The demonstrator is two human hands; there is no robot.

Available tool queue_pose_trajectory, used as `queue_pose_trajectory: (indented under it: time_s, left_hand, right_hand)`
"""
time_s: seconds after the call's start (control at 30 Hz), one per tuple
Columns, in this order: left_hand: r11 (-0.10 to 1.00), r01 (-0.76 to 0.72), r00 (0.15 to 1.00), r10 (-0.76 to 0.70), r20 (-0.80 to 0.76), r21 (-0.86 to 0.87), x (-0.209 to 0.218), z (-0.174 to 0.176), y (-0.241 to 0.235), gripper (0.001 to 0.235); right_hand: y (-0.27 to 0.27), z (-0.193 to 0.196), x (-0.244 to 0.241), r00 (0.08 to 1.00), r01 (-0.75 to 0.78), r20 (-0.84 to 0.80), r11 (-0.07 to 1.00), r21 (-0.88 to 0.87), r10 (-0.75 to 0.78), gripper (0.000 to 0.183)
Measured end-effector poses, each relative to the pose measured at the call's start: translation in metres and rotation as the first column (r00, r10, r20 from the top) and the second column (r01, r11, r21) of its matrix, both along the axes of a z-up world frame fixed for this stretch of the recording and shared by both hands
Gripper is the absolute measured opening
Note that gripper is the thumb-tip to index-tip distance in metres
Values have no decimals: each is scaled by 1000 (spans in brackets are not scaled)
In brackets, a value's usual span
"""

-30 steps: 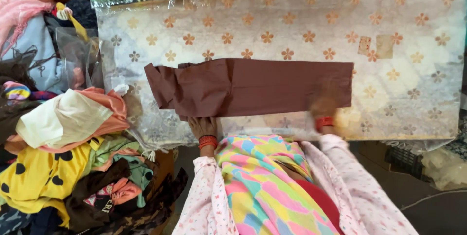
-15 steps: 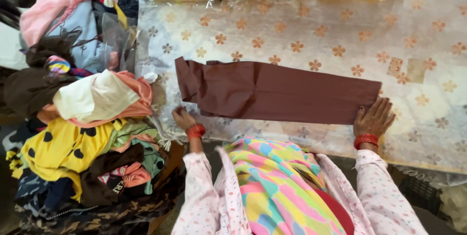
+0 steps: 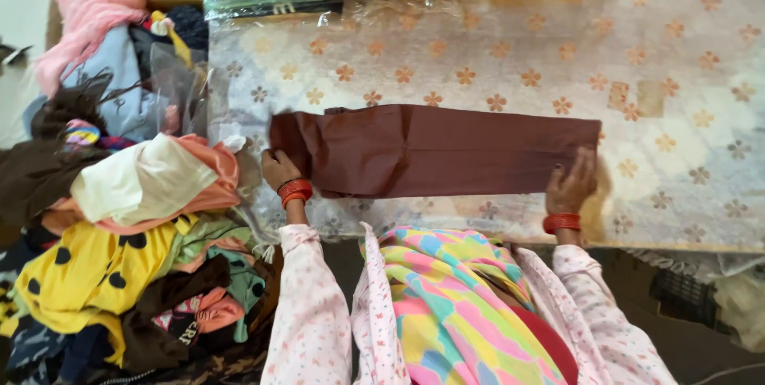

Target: The person folds a brown garment and places it into a clear plastic bag on a table. They then pick up a white garment, fold it neatly, and place it on the table. The workspace is cluttered with various other clothing items.

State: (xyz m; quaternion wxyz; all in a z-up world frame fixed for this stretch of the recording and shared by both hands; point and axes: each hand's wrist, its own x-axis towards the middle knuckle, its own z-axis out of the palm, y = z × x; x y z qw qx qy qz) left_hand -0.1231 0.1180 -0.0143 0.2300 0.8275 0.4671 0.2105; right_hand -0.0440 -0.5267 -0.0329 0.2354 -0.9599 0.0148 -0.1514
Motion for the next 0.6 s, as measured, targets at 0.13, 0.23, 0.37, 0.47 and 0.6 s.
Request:
queue_pose_trajectory:
  time_s: [0.13, 0.23, 0.37, 0.47, 0.6]
  left_hand:
    - [773, 367, 794, 29, 607, -517, 56, 58, -111, 14]
    - [461, 854, 504, -849, -161, 242, 67, 93, -228, 12]
    - [-27, 994, 39, -825, 563, -109, 53, 157, -336, 39]
    - [-56, 986, 48, -815, 577, -160, 38, 130, -332, 37]
    - [613, 771, 623, -667, 408, -175, 21, 109, -252, 33]
  right_hand:
    - [58, 24, 9, 971, -27, -171, 788, 615, 167, 53]
    - [91, 56, 24, 848, 333, -267, -68, 940, 458, 60]
    - [104, 120, 31, 813, 491, -158, -516, 701, 560, 72]
    - [90, 128, 33, 852, 459, -167, -554, 695, 496, 66]
    - [64, 128, 21, 911, 396, -201, -621, 676, 361, 57]
